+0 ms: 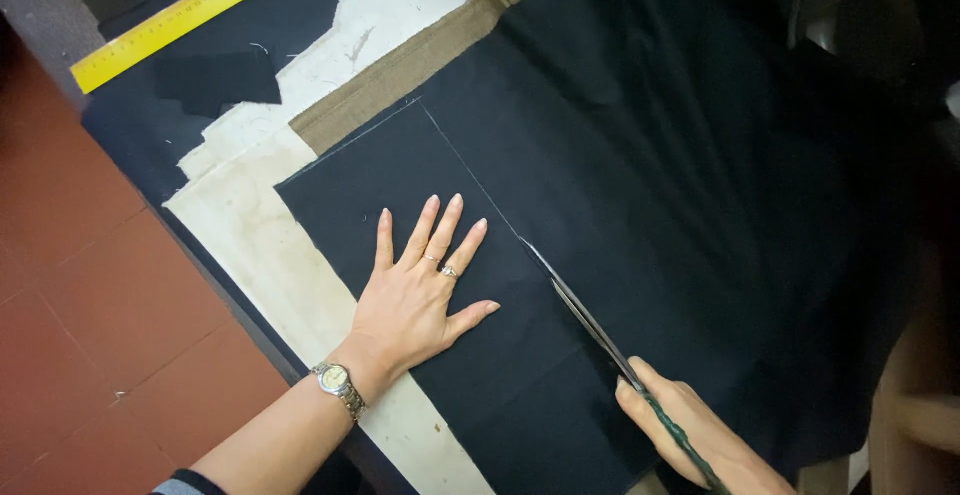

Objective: Marking fabric with a ruler and chalk before cutting it into specific shapes with scissors.

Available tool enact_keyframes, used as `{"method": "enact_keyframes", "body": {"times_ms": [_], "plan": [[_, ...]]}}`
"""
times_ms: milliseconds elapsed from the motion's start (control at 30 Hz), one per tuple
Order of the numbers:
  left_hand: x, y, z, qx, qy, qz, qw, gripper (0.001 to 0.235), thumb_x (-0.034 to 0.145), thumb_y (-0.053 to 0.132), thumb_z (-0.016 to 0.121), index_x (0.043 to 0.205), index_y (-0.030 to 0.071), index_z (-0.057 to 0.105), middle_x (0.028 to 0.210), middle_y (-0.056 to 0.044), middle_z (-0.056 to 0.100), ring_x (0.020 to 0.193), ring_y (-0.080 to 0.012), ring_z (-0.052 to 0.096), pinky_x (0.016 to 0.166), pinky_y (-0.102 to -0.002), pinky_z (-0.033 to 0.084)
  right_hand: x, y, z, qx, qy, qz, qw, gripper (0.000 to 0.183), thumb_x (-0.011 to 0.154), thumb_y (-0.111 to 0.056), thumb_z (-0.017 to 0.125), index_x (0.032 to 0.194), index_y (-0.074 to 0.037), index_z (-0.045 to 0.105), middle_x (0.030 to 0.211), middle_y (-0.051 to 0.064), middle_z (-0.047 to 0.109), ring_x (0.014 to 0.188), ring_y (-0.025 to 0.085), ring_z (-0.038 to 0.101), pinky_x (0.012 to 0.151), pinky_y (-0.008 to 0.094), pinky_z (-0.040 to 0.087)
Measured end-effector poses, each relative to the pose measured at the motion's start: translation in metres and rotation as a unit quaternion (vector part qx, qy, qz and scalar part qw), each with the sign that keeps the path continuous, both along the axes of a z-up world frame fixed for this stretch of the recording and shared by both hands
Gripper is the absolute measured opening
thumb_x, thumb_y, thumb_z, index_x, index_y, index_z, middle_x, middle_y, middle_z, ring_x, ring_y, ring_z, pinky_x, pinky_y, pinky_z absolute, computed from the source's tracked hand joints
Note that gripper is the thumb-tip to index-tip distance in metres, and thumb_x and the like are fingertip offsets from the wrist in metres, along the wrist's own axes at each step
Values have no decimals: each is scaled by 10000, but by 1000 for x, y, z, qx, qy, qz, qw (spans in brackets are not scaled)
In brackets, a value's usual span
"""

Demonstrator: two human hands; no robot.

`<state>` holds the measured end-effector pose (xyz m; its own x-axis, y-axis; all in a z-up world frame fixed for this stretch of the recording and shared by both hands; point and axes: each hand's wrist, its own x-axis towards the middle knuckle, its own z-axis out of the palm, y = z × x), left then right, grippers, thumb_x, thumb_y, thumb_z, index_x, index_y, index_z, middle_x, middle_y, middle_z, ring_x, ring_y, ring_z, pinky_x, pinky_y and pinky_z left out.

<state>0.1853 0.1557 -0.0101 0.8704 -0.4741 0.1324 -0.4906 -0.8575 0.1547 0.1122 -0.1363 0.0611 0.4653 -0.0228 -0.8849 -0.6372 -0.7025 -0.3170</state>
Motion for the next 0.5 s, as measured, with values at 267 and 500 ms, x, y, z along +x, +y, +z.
{"method": "enact_keyframes", "body": {"times_ms": [267, 500], "plan": [[0, 0, 0, 0, -2, 0, 1000, 809, 904, 726, 322, 1526, 216, 231, 1588, -104, 182, 1473, -296, 124, 1146, -587, 57, -12, -4, 35, 38, -26, 49, 998, 407, 906, -495, 452, 1165, -189, 384, 1157, -65, 435, 1059, 73, 393, 910, 289, 305], [1, 0, 0, -2, -5, 5, 1000, 820, 901, 739, 309, 1526, 216, 222, 1587, -99, 178, 1474, -290, 117, 1152, -581, 40, 11, 10, 18, -44, 31, 19, 998, 444, 916, -426, 408, 1275, -268, 617, 1252, -130, 695, 1174, -16, 651, 1084, 194, 460]]}}
